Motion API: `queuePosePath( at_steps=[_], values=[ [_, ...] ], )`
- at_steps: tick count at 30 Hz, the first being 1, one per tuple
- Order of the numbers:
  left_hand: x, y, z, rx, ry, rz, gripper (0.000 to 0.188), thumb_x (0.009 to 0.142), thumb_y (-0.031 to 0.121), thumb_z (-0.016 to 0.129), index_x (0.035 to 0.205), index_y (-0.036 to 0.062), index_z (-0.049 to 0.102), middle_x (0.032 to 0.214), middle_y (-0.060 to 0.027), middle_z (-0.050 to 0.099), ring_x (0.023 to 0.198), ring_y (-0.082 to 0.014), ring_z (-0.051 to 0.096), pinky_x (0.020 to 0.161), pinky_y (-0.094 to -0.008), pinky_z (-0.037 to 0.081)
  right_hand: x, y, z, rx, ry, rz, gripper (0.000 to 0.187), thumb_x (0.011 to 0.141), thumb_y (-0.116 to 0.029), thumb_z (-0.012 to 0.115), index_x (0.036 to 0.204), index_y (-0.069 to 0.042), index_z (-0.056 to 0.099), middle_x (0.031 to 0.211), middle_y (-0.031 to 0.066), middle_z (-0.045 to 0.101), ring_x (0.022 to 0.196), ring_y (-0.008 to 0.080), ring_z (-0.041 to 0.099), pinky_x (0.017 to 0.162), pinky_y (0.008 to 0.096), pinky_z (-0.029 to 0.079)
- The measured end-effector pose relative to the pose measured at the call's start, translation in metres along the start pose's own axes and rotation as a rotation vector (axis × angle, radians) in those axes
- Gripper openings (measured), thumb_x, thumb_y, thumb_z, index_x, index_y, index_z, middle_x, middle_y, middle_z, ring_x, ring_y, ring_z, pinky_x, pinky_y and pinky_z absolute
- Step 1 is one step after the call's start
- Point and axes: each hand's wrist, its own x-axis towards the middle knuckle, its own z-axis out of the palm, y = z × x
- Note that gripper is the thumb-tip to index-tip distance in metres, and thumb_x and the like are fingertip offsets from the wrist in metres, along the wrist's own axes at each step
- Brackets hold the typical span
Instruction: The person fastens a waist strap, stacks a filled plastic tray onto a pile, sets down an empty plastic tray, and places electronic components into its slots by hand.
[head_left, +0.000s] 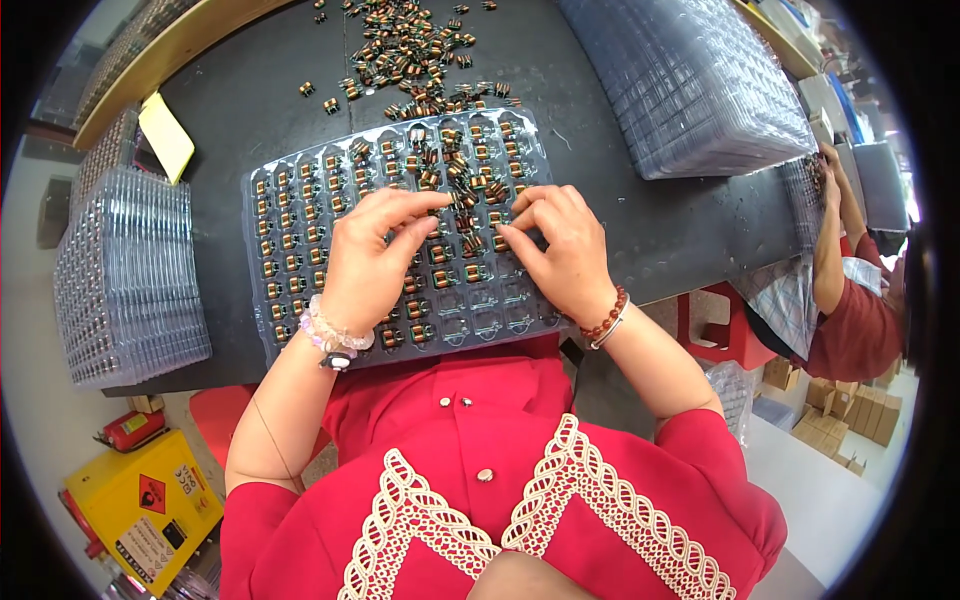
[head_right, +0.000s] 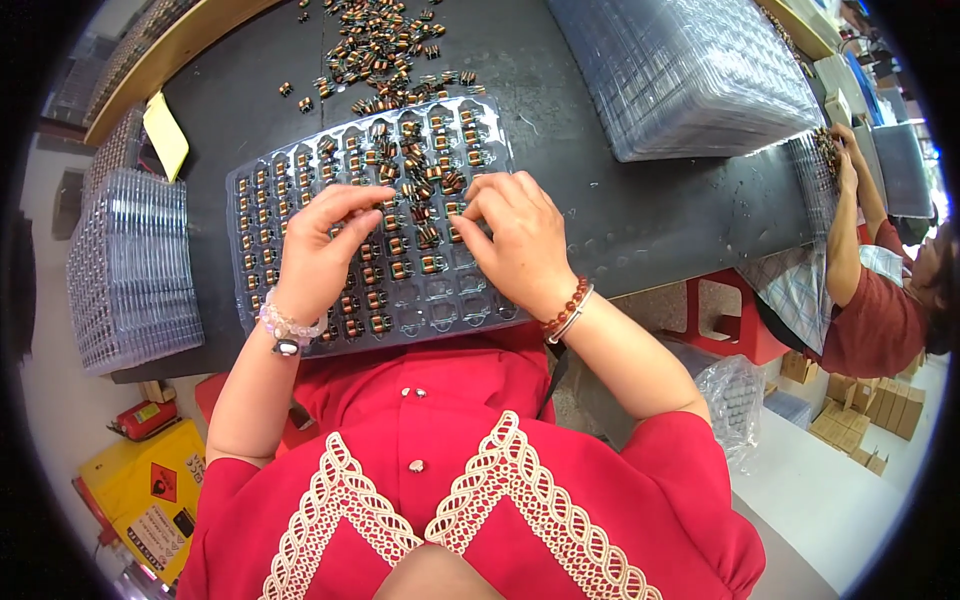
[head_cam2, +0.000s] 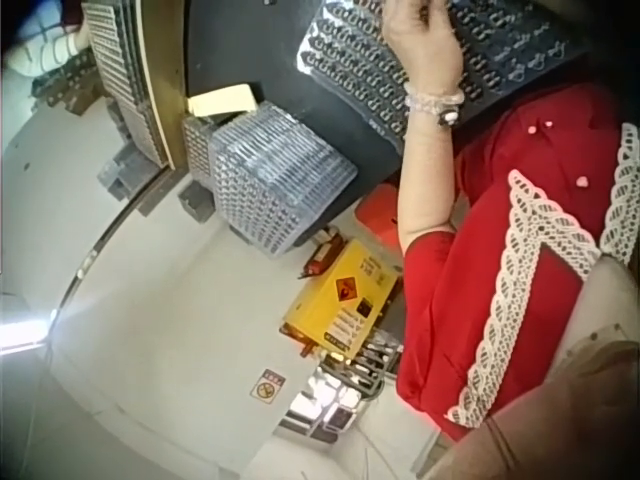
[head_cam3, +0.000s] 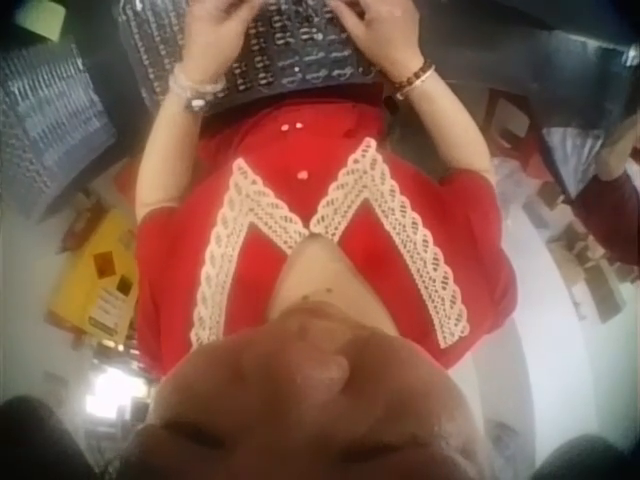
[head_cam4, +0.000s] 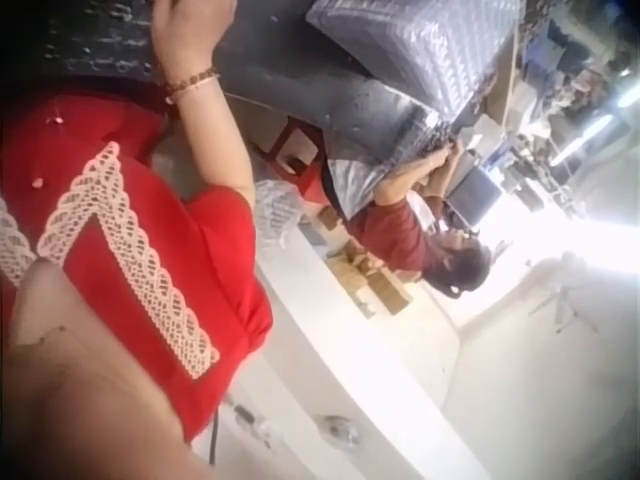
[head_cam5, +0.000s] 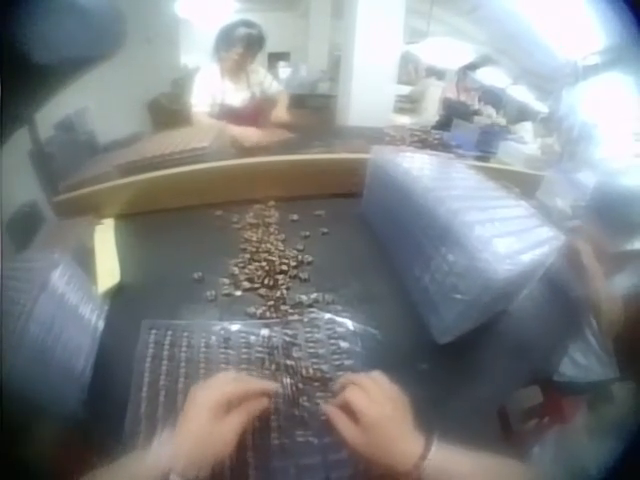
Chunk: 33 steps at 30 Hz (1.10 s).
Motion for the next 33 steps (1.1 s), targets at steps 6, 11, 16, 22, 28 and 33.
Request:
queuePosePath(
  at_steps=[6,11,16,22,28,33],
  values=[
    [-0.008,0.009,0.016,-0.038,-0.063,-0.143,0.015,0.08,0.006,0.07,0.094,0.0033,0.069,0.087,-0.0085,0.069,0.078,-0.0185,0.065,0.072,-0.03,0.052,0.028,0.017,0.004,-0.14,0.004,-0.186,0.017,0.08,-0.01,0.068,0.097,-0.008,0.066,0.096,0.0024,0.065,0.091,0.0237,0.059,0.079,0.0368,0.048],
    [0.003,0.016,0.059,0.155,-0.062,0.182,0.012,0.074,0.012,0.072,0.084,0.0063,0.067,0.083,-0.0092,0.066,0.089,-0.0293,0.059,0.08,-0.0414,0.048,0.033,0.026,0.001,-0.022,0.045,-0.209,0.02,0.08,-0.006,0.067,0.099,-0.009,0.066,0.099,0.0063,0.064,0.09,0.0262,0.061,0.076,0.0366,0.05],
    [0.017,0.013,0.085,0.362,-0.018,0.275,0.011,0.071,0.012,0.073,0.079,0.0072,0.067,0.087,-0.007,0.062,0.093,-0.0283,0.055,0.082,-0.0407,0.044,0.024,0.02,-0.023,0.089,0.141,-0.093,0.022,0.08,-0.003,0.068,0.102,-0.004,0.067,0.098,0.0101,0.064,0.085,0.0248,0.065,0.069,0.0318,0.051],
    [0.02,0.013,0.065,0.401,0.137,0.321,0.006,0.077,0.014,0.07,0.081,0.0106,0.069,0.093,-0.0049,0.06,0.098,-0.0282,0.053,0.084,-0.042,0.041,-0.01,0.021,-0.03,0.185,0.152,0.01,0.016,0.077,-0.005,0.074,0.092,-0.003,0.07,0.086,0.0098,0.068,0.076,0.0237,0.066,0.065,0.0306,0.051],
    [-0.006,0.005,0.046,0.482,0.019,0.177,0.016,0.075,0.016,0.074,0.088,0.0086,0.07,0.095,-0.0055,0.061,0.102,-0.0285,0.052,0.089,-0.0418,0.041,-0.028,0.015,-0.022,0.153,0.097,-0.119,0.015,0.074,-0.008,0.077,0.084,-0.003,0.068,0.08,0.0097,0.068,0.068,0.025,0.064,0.061,0.0339,0.05],
    [-0.011,0.003,0.046,0.518,0.007,0.213,0.017,0.074,0.012,0.073,0.09,0.0077,0.068,0.095,-0.0043,0.061,0.101,-0.0272,0.053,0.088,-0.0402,0.043,-0.03,0.007,-0.02,0.0,0.026,-0.023,0.013,0.075,-0.012,0.075,0.082,-0.006,0.066,0.085,0.0068,0.059,0.081,0.0237,0.06,0.067,0.0333,0.047]
  ],
)
